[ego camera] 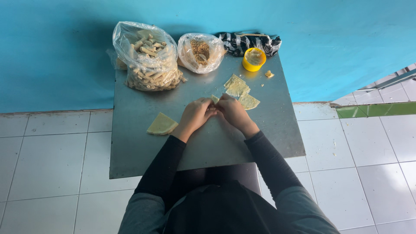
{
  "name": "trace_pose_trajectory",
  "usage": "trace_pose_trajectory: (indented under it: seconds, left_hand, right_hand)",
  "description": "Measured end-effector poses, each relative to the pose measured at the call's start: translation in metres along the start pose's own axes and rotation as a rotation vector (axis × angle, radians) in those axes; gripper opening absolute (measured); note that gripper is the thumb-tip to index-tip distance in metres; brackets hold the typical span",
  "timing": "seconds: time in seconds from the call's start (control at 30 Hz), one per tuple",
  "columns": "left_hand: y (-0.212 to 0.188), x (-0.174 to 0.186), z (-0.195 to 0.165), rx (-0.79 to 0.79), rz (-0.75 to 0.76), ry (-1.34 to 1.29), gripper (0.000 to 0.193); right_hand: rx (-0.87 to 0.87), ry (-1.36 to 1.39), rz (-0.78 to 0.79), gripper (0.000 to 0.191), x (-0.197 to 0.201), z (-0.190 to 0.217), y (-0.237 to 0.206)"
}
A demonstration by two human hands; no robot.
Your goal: The person folds triangular pastry wrappers around a bit of filling by hand, pinching the edges closed, and sets each finished pastry on a growing stack on the metal table. They take filling from a plastic bag and press the wrappers flat before folding.
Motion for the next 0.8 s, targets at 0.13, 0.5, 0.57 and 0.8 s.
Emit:
trace_pose_trajectory:
  seconds: [0.13,0.5,0.57,0.8]
  left_hand:
    - [0.012,-0.009,0.002,0.046,-0.054,0.15,0.005]
    - [0.006,-0.017,0.008,0.133,0.012,0.121,0.005]
    - [-0.008,-0.015,-0.004,0.087,-0.018,0.149,0.005]
    - [-0.02,-0.008,-0.025,-0.018,-0.109,0.254,0.007]
  right_hand:
    - [-0.237,-0.148,0.32,0.007,-0.021,-0.04,0.033]
    - [-0.027,-0.134,0.25,0.013,-0.017,-0.017,0.038]
    - [-0.002,-0.076,0.135,0.011,-0.011,-0.008,0.016]
    - [0.055,-0.055,-0.024,0.024,0.0,0.011,-0.02]
Point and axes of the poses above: each hand's wrist, its own y-axis towards the middle knuckle, its own x-axis out of the back of the hand, z = x × y, the point moved 10 cm from there along y, towards the middle knuckle, and after that the axes turned 2 degrees about -z, right-handed, at the moved point
